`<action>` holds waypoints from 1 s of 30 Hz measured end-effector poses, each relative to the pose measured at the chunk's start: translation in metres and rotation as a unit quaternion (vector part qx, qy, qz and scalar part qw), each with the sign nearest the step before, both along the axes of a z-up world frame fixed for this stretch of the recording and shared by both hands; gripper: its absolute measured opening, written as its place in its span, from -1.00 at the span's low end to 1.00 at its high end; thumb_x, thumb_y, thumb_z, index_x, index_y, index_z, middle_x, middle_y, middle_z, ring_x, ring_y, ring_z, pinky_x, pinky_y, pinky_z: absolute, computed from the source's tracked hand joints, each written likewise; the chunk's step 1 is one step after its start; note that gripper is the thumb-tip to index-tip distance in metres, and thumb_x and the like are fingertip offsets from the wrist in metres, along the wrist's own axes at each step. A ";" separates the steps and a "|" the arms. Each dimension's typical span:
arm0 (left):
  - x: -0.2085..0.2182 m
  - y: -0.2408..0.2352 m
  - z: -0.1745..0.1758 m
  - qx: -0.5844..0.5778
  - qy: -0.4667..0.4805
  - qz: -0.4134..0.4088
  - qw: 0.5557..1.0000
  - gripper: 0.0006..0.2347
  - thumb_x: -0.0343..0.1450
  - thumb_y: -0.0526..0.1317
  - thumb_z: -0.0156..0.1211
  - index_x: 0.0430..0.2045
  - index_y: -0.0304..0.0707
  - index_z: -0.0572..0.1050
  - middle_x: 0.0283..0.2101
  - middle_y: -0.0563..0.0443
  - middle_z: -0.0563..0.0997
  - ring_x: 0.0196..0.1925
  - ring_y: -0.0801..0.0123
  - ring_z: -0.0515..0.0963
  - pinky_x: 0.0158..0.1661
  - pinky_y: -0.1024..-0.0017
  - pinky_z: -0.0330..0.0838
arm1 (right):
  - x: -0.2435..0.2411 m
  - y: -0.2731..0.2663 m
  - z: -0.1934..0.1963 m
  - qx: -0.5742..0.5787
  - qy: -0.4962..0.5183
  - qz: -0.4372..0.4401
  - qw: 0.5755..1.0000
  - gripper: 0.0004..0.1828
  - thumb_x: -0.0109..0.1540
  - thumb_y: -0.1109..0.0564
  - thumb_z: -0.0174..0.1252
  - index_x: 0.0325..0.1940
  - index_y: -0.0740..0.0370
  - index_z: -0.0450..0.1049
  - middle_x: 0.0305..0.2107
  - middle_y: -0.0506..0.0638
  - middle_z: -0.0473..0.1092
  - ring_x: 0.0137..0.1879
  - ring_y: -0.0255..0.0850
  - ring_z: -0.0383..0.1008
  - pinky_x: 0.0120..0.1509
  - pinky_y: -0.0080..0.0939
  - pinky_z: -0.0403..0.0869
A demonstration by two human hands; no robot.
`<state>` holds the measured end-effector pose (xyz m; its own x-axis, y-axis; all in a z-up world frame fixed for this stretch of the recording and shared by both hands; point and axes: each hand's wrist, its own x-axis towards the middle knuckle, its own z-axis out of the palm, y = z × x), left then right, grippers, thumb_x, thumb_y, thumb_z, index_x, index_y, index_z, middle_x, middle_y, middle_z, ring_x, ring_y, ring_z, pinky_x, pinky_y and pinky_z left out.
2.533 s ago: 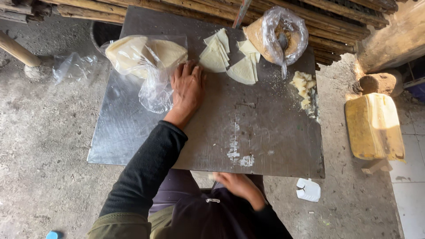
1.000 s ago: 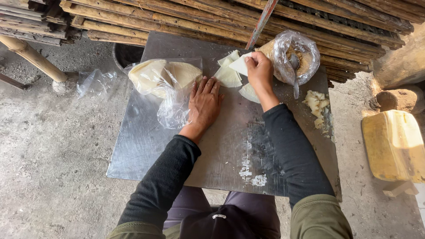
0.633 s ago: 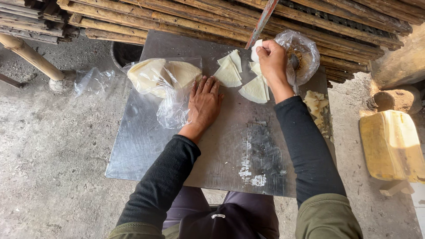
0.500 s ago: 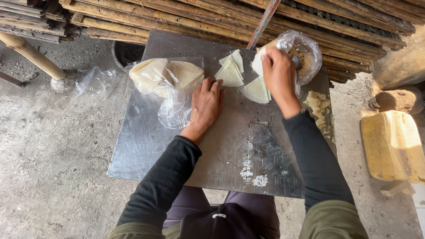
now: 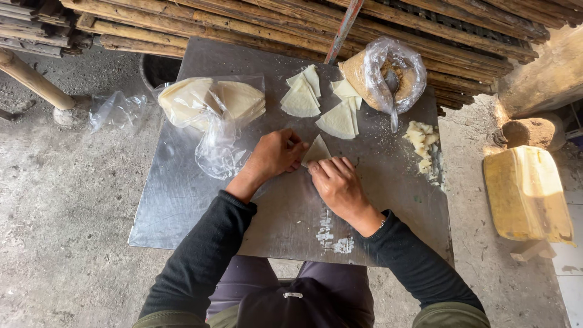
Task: The person folds triangular wrappers on a metal table, scoops a grainy filling from a plastic bag with a spoon, and places it into each wrapper. The person then folds the wrappers closed and stacks them on the table.
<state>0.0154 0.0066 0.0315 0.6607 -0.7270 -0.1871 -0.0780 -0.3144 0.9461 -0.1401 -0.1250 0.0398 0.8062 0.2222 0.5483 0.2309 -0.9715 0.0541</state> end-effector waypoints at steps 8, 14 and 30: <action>0.001 0.003 -0.010 0.010 -0.109 -0.040 0.993 -0.68 0.24 -0.23 0.46 -0.22 -0.38 0.52 -0.39 -0.11 0.69 -0.42 0.36 0.72 -0.41 0.42 0.59 | -0.002 -0.105 0.015 -0.062 -0.081 -0.216 0.971 -0.56 0.23 -0.17 0.37 0.08 0.04 0.51 -0.34 -0.06 0.46 -0.24 -0.19 0.46 0.03 -0.07 0.37; -0.012 0.004 -0.010 0.027 -0.230 -0.046 0.972 -0.72 0.24 -0.27 0.44 -0.24 -0.29 0.52 -0.38 -0.05 0.71 -0.32 0.25 0.71 -0.28 0.29 0.56 | -0.010 -0.160 -0.003 0.161 0.072 -0.286 0.942 -0.25 0.08 -0.09 0.45 0.27 0.26 0.43 -0.26 0.14 0.51 -0.22 -0.09 0.53 -0.15 -0.01 0.49; -0.028 0.005 -0.001 0.004 -0.268 -0.054 0.962 -0.72 0.30 -0.38 0.31 -0.14 -0.27 0.42 -0.30 -0.09 0.58 -0.27 0.21 0.67 -0.21 0.33 0.59 | 0.022 -0.202 -0.033 0.366 -0.160 -0.198 0.895 -0.75 0.54 0.14 -0.11 0.24 0.23 0.37 -0.22 0.06 0.53 -0.16 -0.25 0.58 -0.07 -0.25 0.60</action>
<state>-0.0130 0.0118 0.0306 0.5842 -0.7970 0.1534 -0.5869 -0.2843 0.7581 -0.1182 -0.3274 0.0065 0.5178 -0.5596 0.6471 -0.0525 -0.7758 -0.6288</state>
